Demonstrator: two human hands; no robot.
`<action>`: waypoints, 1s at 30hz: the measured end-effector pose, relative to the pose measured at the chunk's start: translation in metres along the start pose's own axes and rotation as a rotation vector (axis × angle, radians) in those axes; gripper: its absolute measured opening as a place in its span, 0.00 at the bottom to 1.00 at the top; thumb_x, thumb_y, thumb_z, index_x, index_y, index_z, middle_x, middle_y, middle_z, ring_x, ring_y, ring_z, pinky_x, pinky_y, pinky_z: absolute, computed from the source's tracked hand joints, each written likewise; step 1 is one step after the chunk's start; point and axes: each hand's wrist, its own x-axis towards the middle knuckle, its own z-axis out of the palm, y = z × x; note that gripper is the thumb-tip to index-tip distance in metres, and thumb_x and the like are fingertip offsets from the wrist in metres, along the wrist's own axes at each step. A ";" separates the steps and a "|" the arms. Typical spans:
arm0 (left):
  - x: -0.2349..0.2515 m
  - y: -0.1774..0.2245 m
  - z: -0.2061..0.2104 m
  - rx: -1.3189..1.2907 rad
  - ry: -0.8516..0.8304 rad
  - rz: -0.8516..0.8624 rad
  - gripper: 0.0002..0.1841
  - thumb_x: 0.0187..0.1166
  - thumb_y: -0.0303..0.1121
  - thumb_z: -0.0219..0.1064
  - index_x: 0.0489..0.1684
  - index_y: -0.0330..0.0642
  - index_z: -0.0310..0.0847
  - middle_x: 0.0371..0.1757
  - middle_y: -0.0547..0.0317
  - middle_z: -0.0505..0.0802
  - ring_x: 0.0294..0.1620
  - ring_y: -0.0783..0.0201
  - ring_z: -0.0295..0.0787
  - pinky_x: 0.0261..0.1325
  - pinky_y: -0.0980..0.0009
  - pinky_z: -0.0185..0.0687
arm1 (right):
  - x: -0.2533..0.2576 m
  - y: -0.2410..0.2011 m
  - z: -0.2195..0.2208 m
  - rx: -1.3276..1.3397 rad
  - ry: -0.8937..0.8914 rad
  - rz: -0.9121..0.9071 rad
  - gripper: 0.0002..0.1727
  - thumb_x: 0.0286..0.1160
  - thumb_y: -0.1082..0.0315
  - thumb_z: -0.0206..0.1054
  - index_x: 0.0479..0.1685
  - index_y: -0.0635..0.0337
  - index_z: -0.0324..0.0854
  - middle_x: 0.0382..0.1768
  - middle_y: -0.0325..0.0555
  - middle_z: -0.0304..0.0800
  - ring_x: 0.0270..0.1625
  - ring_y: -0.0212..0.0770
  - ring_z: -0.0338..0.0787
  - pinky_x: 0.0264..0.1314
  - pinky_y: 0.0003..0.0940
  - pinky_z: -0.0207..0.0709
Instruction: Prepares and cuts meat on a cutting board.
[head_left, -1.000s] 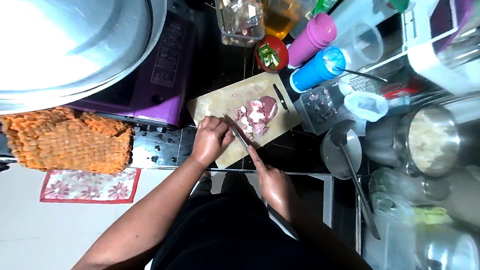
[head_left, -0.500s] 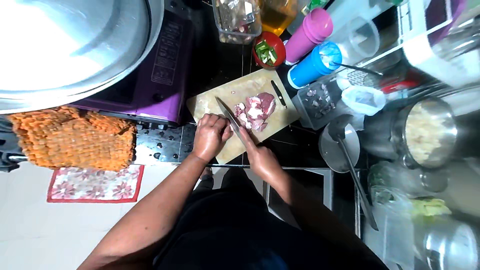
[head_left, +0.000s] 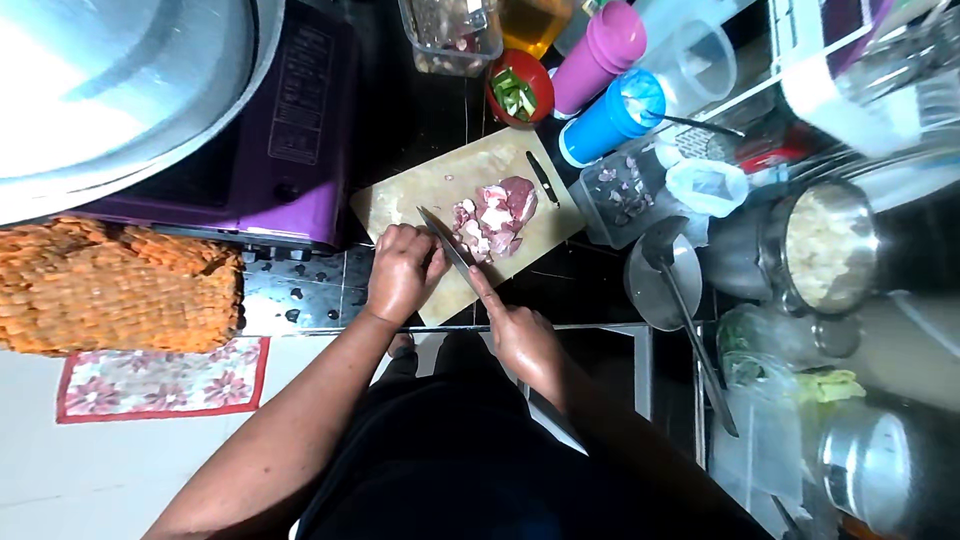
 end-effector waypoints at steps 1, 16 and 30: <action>0.000 0.000 0.000 0.006 0.004 0.006 0.12 0.79 0.33 0.63 0.35 0.34 0.88 0.41 0.42 0.91 0.52 0.40 0.87 0.57 0.48 0.79 | 0.002 -0.003 -0.001 0.002 -0.014 0.008 0.39 0.93 0.65 0.45 0.98 0.30 0.32 0.45 0.55 0.93 0.50 0.57 0.93 0.55 0.53 0.83; 0.000 0.002 0.002 0.036 -0.004 -0.027 0.11 0.79 0.33 0.65 0.34 0.34 0.88 0.42 0.43 0.91 0.53 0.41 0.87 0.58 0.48 0.80 | 0.005 -0.008 -0.011 -0.044 -0.058 0.032 0.41 0.92 0.65 0.48 0.98 0.28 0.30 0.40 0.57 0.92 0.45 0.61 0.93 0.49 0.58 0.84; 0.007 0.006 -0.008 -0.007 -0.079 -0.028 0.10 0.74 0.29 0.63 0.41 0.34 0.88 0.53 0.40 0.92 0.60 0.39 0.86 0.66 0.47 0.76 | 0.049 0.026 -0.011 0.391 0.212 -0.234 0.39 0.89 0.69 0.59 0.97 0.35 0.48 0.38 0.60 0.93 0.36 0.60 0.92 0.45 0.59 0.85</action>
